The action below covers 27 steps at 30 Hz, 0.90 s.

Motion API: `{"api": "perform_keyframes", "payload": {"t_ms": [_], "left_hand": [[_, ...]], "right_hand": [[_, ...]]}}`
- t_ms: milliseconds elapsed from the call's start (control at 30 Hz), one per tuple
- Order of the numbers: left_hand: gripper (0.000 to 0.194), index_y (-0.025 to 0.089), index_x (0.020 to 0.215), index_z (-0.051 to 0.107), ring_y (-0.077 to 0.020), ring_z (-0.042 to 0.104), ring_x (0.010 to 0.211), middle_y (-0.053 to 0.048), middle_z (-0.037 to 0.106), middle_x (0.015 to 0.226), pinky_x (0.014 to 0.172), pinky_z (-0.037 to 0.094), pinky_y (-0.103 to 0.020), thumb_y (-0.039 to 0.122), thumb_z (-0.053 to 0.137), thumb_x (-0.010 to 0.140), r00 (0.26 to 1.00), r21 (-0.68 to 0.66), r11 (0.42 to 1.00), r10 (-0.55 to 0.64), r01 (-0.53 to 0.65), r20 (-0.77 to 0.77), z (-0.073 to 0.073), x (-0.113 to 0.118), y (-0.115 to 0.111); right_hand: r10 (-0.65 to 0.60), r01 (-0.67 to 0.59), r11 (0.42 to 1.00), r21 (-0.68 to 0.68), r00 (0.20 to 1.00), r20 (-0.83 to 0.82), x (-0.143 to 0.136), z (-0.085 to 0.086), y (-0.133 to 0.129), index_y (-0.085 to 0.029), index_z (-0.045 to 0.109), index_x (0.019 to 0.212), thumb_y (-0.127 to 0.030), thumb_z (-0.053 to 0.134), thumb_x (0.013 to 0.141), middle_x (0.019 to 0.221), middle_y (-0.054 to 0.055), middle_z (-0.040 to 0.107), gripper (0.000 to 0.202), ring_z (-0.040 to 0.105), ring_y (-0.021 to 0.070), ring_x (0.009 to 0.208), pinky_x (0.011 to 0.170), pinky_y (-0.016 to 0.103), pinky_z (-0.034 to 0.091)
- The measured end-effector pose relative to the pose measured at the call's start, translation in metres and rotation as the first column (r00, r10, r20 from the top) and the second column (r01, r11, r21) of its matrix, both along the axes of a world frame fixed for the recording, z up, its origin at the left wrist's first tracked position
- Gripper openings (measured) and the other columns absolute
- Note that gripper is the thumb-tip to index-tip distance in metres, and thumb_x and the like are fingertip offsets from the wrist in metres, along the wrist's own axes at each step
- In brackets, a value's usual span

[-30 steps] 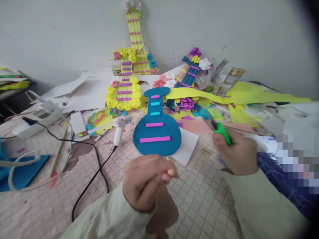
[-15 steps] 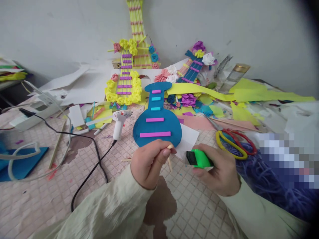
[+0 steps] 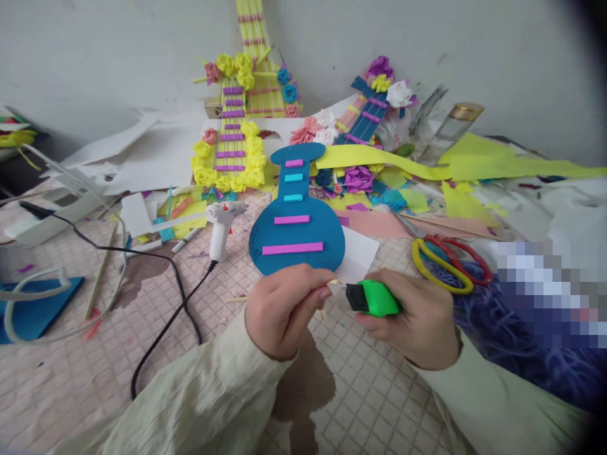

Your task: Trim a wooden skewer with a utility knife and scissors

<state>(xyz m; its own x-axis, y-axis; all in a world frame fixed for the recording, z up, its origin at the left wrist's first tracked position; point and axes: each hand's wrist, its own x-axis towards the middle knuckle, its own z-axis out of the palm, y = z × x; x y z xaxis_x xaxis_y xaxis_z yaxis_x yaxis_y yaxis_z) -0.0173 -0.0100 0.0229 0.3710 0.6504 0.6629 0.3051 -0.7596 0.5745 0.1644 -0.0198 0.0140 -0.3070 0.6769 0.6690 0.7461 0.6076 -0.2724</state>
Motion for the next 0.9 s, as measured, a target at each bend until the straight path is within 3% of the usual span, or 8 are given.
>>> {"api": "perform_keyframes", "payload": {"t_ms": [367, 700, 900], "left_hand": [[0.019, 0.009, 0.085, 0.057, -0.0113, 0.055, 0.060, -0.007, 0.061, 0.068, 0.055, 0.044, -0.022, 0.012, 0.039, 0.084, 0.999, 0.034, 0.999, 0.004, -0.003, -0.034, 0.0015, -0.0011, 0.0025], [0.022, 0.012, 0.082, 0.058, -0.0100, 0.052, 0.054, -0.003, 0.055, 0.059, 0.050, 0.042, -0.020, 0.018, 0.037, 0.087, 0.990, 0.001, 0.993, -0.117, 0.117, 0.085, 0.0016, -0.0038, 0.0024], [0.020, 0.013, 0.081, 0.058, -0.0090, 0.049, 0.052, -0.001, 0.052, 0.056, 0.049, 0.041, -0.019, 0.019, 0.040, 0.087, 0.978, -0.066, 0.986, -0.141, 0.153, 0.151, 0.0036, -0.0033, -0.0004]], "right_hand": [[-0.018, 0.019, 1.000, -0.020, 0.999, 0.037, -0.0007, 0.0016, -0.0014, -0.020, 0.049, 0.066, -0.059, 0.037, 0.078, 0.047, -0.001, 0.054, 0.043, 0.051, 0.0109, 0.043, 0.042, 0.022, 0.036], [-0.016, 0.016, 1.000, -0.025, 1.000, 0.022, -0.0049, 0.0030, -0.0065, -0.020, 0.048, 0.063, -0.061, 0.033, 0.078, 0.049, 0.002, 0.055, 0.046, 0.053, 0.0130, 0.043, 0.041, 0.025, 0.036], [-0.014, 0.013, 0.999, 0.039, 0.999, 0.029, -0.0008, -0.0009, -0.0015, -0.018, 0.049, 0.059, -0.061, 0.037, 0.077, 0.049, 0.002, 0.054, 0.048, 0.051, 0.0124, 0.045, 0.044, 0.024, 0.035]]}}
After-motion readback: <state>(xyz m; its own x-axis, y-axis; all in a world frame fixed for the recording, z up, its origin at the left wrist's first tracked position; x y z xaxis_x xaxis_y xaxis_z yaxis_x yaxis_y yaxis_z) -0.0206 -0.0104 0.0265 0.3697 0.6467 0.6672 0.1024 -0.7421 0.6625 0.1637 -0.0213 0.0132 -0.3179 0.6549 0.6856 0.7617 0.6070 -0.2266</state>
